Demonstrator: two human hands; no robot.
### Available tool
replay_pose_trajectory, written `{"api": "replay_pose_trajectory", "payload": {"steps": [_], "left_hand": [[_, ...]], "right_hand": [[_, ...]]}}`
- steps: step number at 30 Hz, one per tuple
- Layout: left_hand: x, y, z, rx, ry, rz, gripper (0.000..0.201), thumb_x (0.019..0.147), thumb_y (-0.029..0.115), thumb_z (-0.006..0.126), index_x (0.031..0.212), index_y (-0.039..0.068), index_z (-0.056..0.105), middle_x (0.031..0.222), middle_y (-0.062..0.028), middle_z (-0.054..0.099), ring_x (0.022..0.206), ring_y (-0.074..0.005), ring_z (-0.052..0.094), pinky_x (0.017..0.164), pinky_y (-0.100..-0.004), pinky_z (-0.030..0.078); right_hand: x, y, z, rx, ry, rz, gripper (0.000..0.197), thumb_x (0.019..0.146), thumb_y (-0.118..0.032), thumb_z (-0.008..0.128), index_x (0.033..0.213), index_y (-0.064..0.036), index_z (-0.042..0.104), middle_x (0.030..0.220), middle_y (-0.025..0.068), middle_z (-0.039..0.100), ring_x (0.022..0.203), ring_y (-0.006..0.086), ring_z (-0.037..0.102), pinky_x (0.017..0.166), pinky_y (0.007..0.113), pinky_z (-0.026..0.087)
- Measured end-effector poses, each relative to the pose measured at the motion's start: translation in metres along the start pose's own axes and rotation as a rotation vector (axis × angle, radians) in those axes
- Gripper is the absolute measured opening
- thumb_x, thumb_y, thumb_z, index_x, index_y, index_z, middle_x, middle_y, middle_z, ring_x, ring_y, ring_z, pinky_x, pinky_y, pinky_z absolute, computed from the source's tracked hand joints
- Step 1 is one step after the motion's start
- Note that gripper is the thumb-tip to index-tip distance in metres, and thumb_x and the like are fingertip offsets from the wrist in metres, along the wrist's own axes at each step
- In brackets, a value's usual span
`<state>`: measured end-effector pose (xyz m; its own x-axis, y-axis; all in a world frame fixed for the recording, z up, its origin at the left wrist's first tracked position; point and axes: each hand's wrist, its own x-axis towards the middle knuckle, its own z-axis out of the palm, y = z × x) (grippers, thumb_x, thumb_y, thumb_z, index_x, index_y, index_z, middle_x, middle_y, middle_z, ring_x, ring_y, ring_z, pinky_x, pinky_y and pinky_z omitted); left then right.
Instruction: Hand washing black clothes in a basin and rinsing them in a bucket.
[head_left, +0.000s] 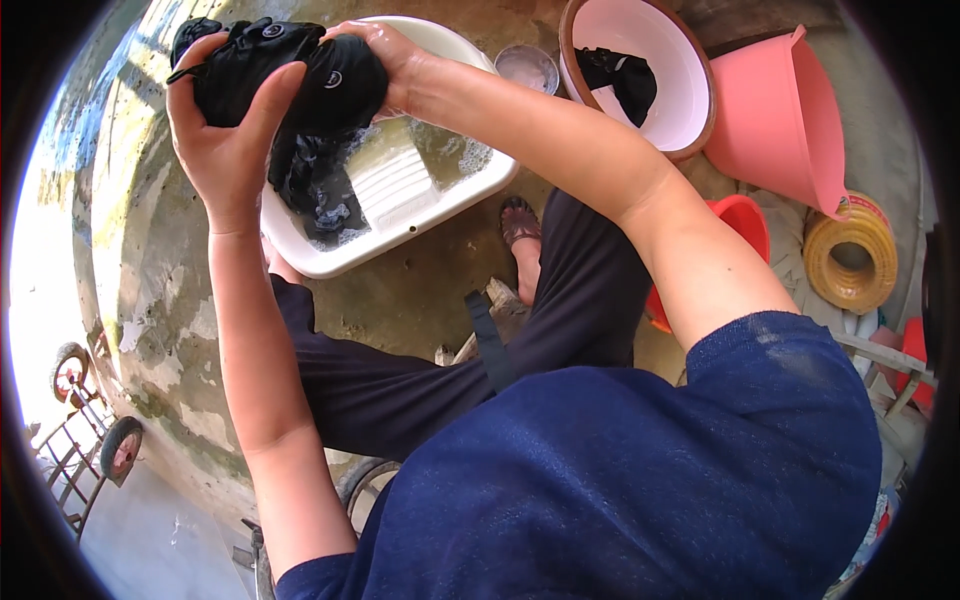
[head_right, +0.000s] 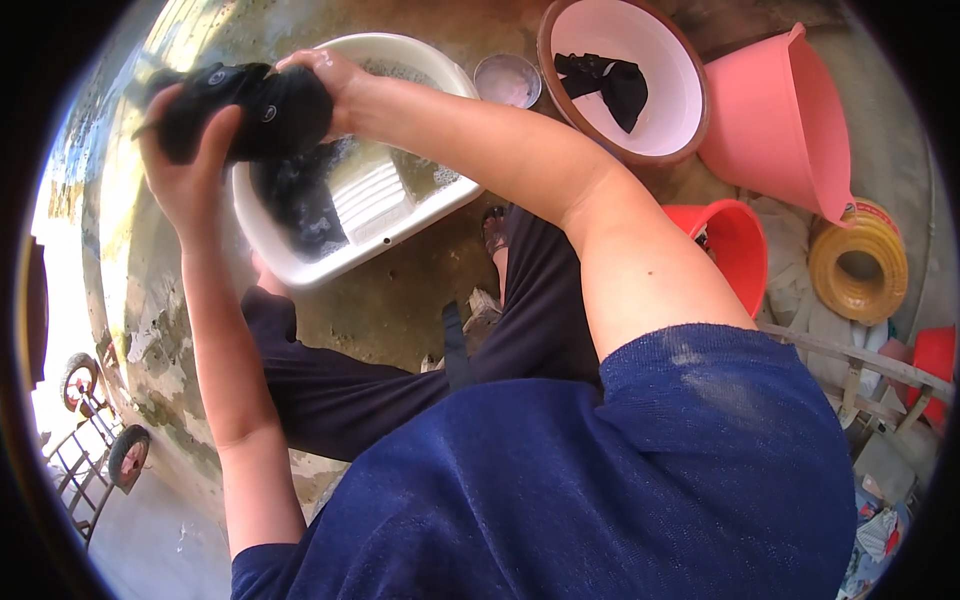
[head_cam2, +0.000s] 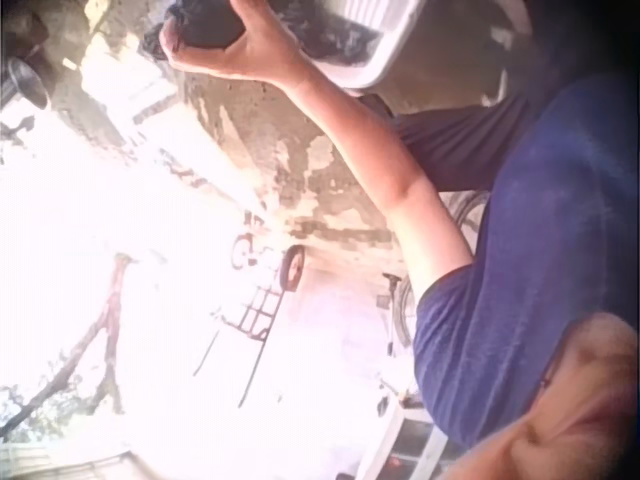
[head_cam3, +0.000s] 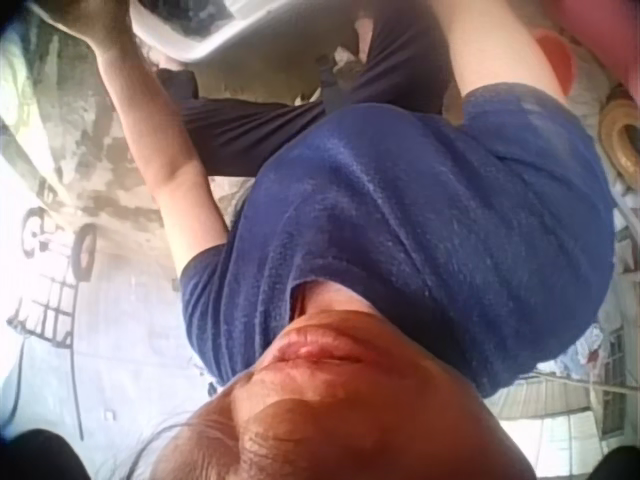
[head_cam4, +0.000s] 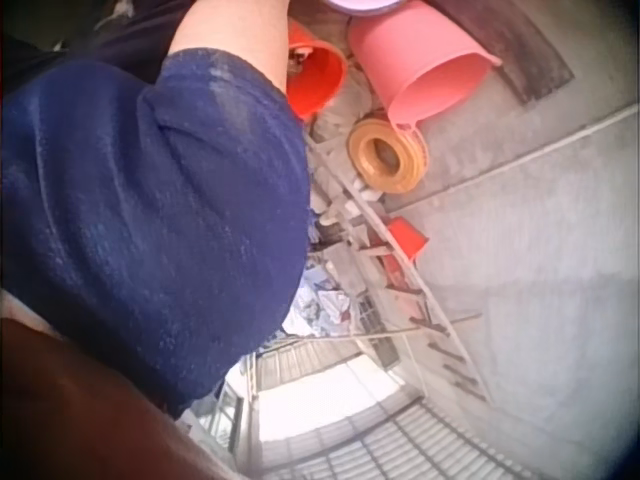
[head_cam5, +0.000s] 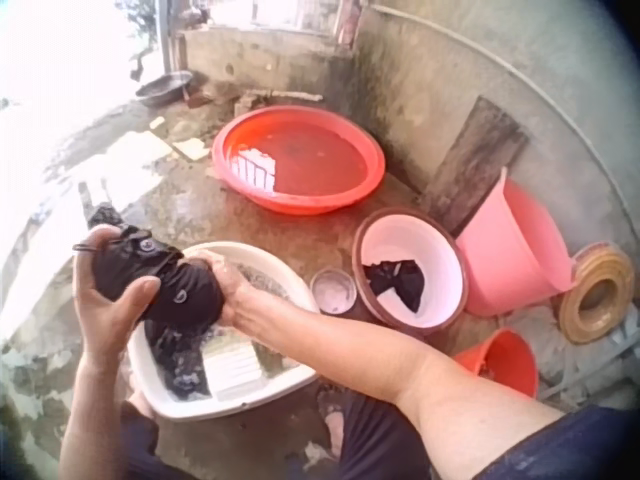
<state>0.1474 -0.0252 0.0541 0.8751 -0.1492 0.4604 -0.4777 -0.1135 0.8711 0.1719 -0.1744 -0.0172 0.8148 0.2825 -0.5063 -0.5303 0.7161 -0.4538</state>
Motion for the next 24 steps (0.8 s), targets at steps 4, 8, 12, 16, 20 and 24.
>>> {"api": "replay_pose_trajectory", "payload": {"steps": [4,8,12,16,20,24], "left_hand": [[-0.017,0.029,0.018,0.42,0.02,0.564,0.035,0.056,0.016,0.077,0.086,0.012,0.06,0.093,-0.0092,0.057,0.083,-0.0269,0.056,0.068,-0.0347,0.048],[-0.04,0.034,0.041,0.496,0.032,0.82,0.013,0.058,0.013,0.063,0.07,0.013,0.059,0.093,-0.0143,0.055,0.081,-0.0294,0.057,0.066,-0.0363,0.05],[-0.07,0.024,0.045,0.49,-0.157,0.798,0.016,0.056,0.014,0.06,0.071,0.013,0.057,0.089,-0.0111,0.055,0.079,-0.0277,0.057,0.063,-0.0358,0.05],[-0.1,-0.001,0.055,0.498,-0.335,0.773,0.013,0.059,0.023,0.055,0.067,0.012,0.053,0.085,-0.0112,0.052,0.076,-0.0269,0.054,0.066,-0.036,0.048],[-0.123,-0.026,0.067,0.537,-0.44,0.834,0.017,0.062,0.029,0.052,0.062,0.012,0.054,0.084,-0.0112,0.052,0.075,-0.027,0.053,0.064,-0.034,0.044],[-0.146,-0.049,0.078,0.597,-0.53,0.914,0.018,0.065,0.03,0.051,0.063,0.014,0.057,0.083,-0.0103,0.054,0.075,-0.0277,0.053,0.061,-0.0356,0.044]], "right_hand": [[-0.006,-0.017,0.0,-0.135,-0.339,0.162,0.028,0.074,-0.028,0.054,0.082,-0.0018,0.058,0.067,0.0098,0.062,0.055,0.0205,0.06,0.054,0.033,0.053],[-0.016,-0.018,0.005,-0.662,-0.295,0.022,0.02,0.077,-0.021,0.055,0.084,-0.0024,0.059,0.081,0.0096,0.062,0.075,0.0155,0.06,0.067,0.028,0.049],[0.01,0.002,-0.029,-1.038,-0.544,-0.09,0.024,0.076,-0.02,0.058,0.091,-0.0005,0.062,0.091,0.0052,0.062,0.089,0.0134,0.056,0.081,0.025,0.043],[0.005,0.028,-0.017,-1.305,-0.252,0.001,0.022,0.069,-0.021,0.064,0.071,0.0003,0.064,0.079,0.009,0.064,0.078,0.0133,0.057,0.073,0.025,0.043],[0.008,0.046,-0.03,-1.597,-0.345,-0.084,0.023,0.071,-0.023,0.063,0.067,-0.0009,0.064,0.068,0.0048,0.062,0.067,0.0108,0.054,0.067,0.024,0.042],[0.012,0.073,-0.046,-1.587,-0.138,0.024,0.024,0.067,-0.03,0.064,0.07,-0.0059,0.067,0.072,0.0076,0.064,0.067,0.0159,0.058,0.069,0.026,0.045]]}}
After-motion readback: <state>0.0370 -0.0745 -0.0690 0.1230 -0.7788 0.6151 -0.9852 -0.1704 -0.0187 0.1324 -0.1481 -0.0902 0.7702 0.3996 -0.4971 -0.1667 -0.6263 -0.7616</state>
